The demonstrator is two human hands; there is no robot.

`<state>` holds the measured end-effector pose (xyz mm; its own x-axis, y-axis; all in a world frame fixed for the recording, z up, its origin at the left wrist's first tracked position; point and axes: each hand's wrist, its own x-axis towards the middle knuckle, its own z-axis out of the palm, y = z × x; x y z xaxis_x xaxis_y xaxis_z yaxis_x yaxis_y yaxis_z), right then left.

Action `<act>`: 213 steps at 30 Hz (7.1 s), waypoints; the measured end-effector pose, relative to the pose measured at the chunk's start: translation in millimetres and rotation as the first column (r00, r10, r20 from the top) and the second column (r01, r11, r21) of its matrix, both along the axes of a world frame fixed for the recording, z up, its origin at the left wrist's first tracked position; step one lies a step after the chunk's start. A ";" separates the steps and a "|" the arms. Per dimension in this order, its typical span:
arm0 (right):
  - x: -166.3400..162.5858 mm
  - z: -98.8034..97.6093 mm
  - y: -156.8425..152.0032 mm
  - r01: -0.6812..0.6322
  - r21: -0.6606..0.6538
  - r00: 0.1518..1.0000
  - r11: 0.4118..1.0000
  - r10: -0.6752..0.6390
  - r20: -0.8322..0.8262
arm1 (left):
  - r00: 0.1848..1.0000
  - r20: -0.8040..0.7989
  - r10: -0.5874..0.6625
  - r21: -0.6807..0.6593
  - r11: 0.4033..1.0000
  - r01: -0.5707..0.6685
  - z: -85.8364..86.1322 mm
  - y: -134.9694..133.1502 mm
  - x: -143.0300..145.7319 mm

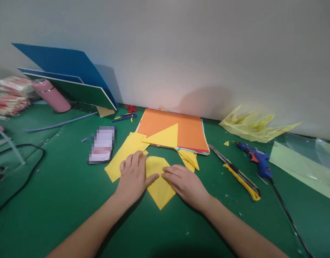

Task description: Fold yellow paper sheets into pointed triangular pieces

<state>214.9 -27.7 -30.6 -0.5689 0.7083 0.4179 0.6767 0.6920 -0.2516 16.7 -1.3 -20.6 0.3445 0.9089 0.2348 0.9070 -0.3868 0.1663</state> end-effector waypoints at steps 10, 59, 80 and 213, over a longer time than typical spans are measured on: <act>-0.9 -0.1 -0.4 0.004 -0.007 1.000 1.000 -0.004 -0.029 | 0.893 0.442 -0.079 -0.041 0.993 0.108 -8.7 0.6 1.1; 3.5 -0.6 -0.5 -0.010 -0.056 0.999 0.998 0.007 -0.053 | 0.705 0.289 -0.647 0.066 0.749 0.660 4.7 9.4 2.6; 7.6 -0.3 1.1 -0.056 -0.069 0.996 0.996 0.052 -0.067 | 0.736 0.282 -0.615 0.002 0.768 0.640 7.2 9.4 0.0; -9.4 6.8 -2.4 0.072 -0.171 0.988 0.983 -0.046 0.147 | 0.875 0.175 -0.451 -0.363 0.797 0.484 34.2 9.2 -24.7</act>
